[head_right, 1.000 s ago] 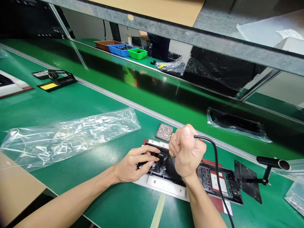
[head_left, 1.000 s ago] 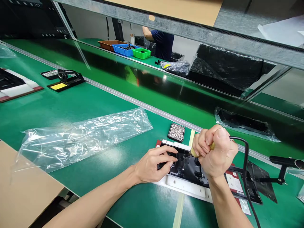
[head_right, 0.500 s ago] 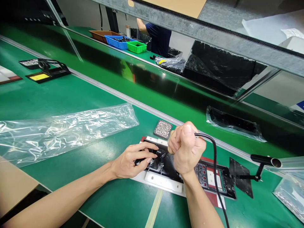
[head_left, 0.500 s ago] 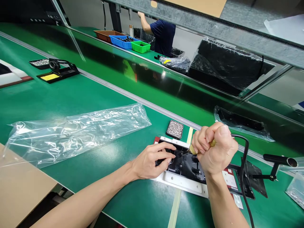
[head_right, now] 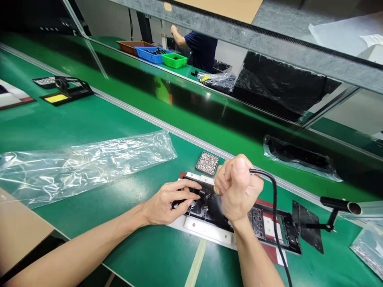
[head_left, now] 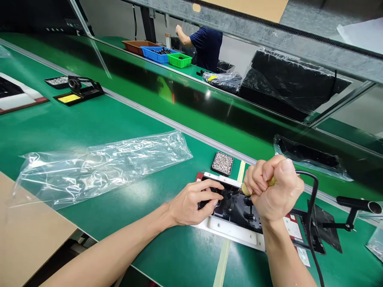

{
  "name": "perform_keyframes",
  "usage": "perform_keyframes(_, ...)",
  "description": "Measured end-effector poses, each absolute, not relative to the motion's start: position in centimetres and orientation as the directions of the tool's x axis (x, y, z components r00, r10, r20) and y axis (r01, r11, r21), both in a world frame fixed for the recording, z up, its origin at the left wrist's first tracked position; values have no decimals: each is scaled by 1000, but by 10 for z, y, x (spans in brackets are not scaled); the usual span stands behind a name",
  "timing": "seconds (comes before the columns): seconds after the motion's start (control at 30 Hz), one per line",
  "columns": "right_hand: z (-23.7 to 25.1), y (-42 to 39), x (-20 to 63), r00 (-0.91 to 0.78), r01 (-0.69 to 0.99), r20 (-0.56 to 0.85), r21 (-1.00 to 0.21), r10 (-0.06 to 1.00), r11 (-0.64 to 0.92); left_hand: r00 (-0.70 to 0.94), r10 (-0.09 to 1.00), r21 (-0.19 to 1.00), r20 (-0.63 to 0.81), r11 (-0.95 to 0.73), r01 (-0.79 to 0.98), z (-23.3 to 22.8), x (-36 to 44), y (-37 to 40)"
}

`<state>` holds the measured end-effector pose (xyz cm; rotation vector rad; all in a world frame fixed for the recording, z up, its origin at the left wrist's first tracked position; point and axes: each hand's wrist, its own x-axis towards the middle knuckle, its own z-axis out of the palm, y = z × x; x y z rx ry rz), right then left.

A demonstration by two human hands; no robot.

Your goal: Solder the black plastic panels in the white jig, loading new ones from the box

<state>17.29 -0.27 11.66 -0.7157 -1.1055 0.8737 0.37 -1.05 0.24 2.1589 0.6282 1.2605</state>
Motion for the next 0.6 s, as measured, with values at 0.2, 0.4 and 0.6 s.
perform_keyframes(0.2, 117, -2, 174, 184, -208, 462, -845, 868, 493, 443, 641, 659, 627, -739, 137, 5, 3, -12)
perform_keyframes(0.4, 118, -2, 174, 199, -168, 460, -854, 866, 492, 453, 640, 664, 621, -736, 131, 5, 3, -11)
perform_keyframes(0.6, 119, -2, 174, 211, -167, 455, -855, 865, 491, 448, 646, 668, 618, -732, 133, 6, 4, -11)
